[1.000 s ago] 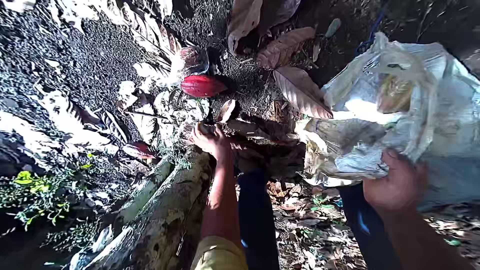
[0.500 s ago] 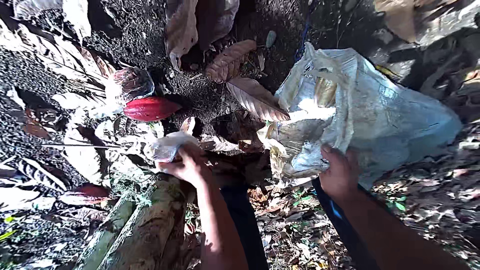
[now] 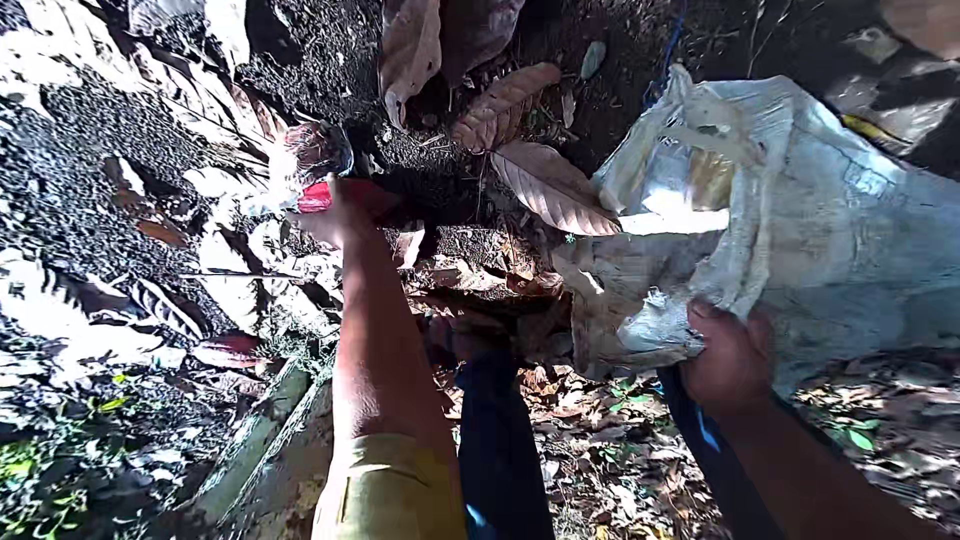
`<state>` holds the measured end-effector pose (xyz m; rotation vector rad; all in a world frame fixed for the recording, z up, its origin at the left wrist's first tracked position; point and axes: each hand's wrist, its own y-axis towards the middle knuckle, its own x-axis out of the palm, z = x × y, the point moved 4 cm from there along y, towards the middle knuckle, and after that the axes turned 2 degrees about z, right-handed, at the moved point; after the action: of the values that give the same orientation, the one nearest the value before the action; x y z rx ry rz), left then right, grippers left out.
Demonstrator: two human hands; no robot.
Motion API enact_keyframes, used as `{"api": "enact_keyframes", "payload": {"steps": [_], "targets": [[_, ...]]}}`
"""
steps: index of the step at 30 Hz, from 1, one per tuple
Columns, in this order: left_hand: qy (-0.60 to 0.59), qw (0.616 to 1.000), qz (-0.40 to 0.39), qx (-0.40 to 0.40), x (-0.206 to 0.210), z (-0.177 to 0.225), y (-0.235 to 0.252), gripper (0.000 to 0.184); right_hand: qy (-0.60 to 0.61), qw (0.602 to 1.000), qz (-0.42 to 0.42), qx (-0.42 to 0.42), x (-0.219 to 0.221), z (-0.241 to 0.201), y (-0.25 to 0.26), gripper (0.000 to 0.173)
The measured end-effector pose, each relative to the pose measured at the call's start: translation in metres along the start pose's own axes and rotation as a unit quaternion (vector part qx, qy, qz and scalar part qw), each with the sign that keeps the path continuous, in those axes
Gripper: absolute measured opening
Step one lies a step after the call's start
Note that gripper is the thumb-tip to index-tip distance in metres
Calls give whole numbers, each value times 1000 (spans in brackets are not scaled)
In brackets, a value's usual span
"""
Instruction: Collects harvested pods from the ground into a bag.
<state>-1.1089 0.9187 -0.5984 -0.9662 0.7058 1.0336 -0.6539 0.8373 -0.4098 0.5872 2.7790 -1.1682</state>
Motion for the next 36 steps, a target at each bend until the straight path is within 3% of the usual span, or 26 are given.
{"api": "enact_keyframes", "payload": {"steps": [4, 6, 8, 11, 13, 15, 18, 20, 23, 25, 26, 29, 30, 32, 34, 35, 36], "targets": [[-1, 1000, -20, -15, 3, 0, 12, 106, 5, 1000, -20, -15, 1, -2, 1, 11], [-60, 998, -10, 19, -6, 0, -23, 104, 8, 999, -27, -29, 0, -4, 1, 11], [-152, 986, -29, 67, -20, 16, -89, 93, 18, 999, -27, -37, 2, -5, 3, 12], [-205, 938, -240, 142, -33, 23, -218, 70, 21, 999, -17, -25, 3, -5, 2, 14], [-199, 889, -374, 173, -30, 22, -259, 49, 21, 999, -23, -23, 6, -4, 2, 14], [-107, 887, -379, 241, -29, 29, -235, 45, 20, 1000, -14, -14, 7, -4, 0, 14], [109, 899, -176, 386, -16, 62, -130, 63, 11, 1000, 5, -8, 3, -4, 1, 15], [266, 881, -122, 373, -10, 78, -60, 81, -3, 1000, 10, 12, 3, -3, 1, 16], [421, 831, -170, 320, -3, 61, 16, 84, -21, 999, 7, 23, 5, -6, -3, 14], [413, 840, -181, 302, 2, 54, 30, 72, -19, 1000, -2, 18, 5, -6, -2, 14], [381, 862, -162, 292, -1, 50, 26, 68, -19, 1000, -3, 19, 4, -6, -2, 14], [101, 950, -104, 277, -11, 50, -28, 72, -9, 1000, -10, 9, 7, -6, 1, 17], [-13, 952, -148, 266, -14, 52, -66, 75, -2, 1000, -12, 0, 8, -6, 2, 18], [-128, 898, -330, 260, -30, 55, -161, 65, 10, 1000, -13, -16, 8, -4, 4, 19], [-93, 812, -512, 265, -49, 53, -230, 47, 12, 999, -17, -27, 6, -2, 3, 20], [-78, 789, -543, 275, -51, 49, -239, 44, 15, 999, -19, -34, 5, -2, 4, 21], [-65, 795, -536, 277, -50, 41, -232, 41, 16, 999, -17, -40, 6, -2, 6, 21]]}}
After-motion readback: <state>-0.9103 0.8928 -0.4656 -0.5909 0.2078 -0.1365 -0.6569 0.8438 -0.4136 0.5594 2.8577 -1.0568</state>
